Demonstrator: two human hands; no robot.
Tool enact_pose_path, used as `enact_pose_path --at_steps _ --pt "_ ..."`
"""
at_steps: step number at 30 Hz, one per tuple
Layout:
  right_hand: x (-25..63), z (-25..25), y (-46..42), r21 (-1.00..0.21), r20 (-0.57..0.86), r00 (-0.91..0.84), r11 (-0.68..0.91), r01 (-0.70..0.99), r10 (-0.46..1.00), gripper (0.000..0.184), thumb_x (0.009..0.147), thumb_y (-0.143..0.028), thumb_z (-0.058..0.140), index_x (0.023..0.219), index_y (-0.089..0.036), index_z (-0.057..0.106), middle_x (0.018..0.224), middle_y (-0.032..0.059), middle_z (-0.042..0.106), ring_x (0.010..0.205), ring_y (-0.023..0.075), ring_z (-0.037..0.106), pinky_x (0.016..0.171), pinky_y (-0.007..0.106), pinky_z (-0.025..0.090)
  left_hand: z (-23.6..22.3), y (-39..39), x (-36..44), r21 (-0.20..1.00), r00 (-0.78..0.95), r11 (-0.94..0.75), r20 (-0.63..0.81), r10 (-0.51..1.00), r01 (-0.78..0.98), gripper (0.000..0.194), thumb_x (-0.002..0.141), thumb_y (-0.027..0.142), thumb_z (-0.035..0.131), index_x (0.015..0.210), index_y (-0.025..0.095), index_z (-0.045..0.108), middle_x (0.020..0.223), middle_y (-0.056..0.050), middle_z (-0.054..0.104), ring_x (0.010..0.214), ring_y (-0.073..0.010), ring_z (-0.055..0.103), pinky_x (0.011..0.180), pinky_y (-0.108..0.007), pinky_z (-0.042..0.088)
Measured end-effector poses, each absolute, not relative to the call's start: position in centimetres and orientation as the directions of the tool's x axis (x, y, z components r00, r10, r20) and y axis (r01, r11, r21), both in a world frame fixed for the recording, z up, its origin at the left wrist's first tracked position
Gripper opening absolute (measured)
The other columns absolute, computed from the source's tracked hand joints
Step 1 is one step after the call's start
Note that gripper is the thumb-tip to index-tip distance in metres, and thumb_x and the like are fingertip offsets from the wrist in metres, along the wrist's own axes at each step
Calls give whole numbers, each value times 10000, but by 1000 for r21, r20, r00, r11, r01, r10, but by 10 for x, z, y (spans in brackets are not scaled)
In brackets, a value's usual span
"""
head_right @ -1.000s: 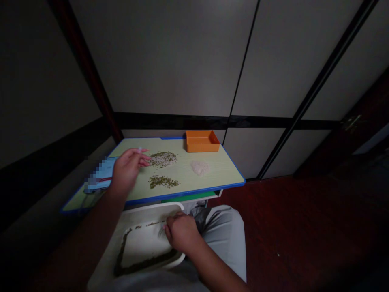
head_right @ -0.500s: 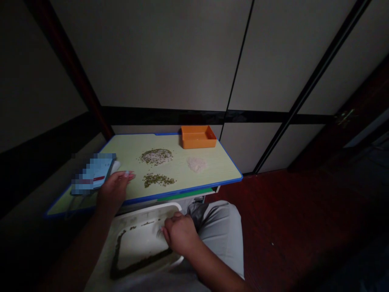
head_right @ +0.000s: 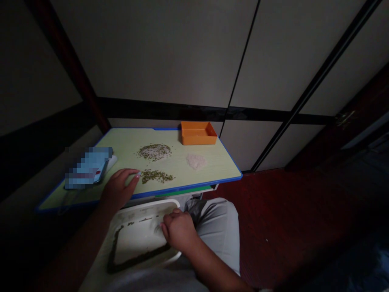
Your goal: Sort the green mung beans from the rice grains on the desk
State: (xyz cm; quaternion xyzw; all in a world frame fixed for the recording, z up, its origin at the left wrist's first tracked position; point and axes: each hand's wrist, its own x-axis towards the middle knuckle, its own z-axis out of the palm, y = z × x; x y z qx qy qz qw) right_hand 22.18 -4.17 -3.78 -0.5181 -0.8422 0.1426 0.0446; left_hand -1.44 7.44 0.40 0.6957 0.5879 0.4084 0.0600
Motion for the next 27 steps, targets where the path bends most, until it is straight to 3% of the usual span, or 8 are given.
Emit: enact_pose_path --at_steps 16,27 --pt "224 -42 -41 -292 -51 -471 438 850 880 266 1067 -352 604 1096 -152 776 1036 133 817 1093 268 720 896 328 522 2 75 -15 571 0 -330 499 866 752 322 908 491 506 979 240 693 1132 -113 774 1160 -309 710 1107 -474 553" --pt "225 -43 -42 -305 -25 -472 443 843 881 261 1055 -379 626 1061 -165 776 999 124 803 1046 260 709 851 319 507 -10 75 -14 394 148 -389 517 843 833 422 956 539 500 1111 219 726 1340 -175 739 1310 -358 652 1181 -544 508"
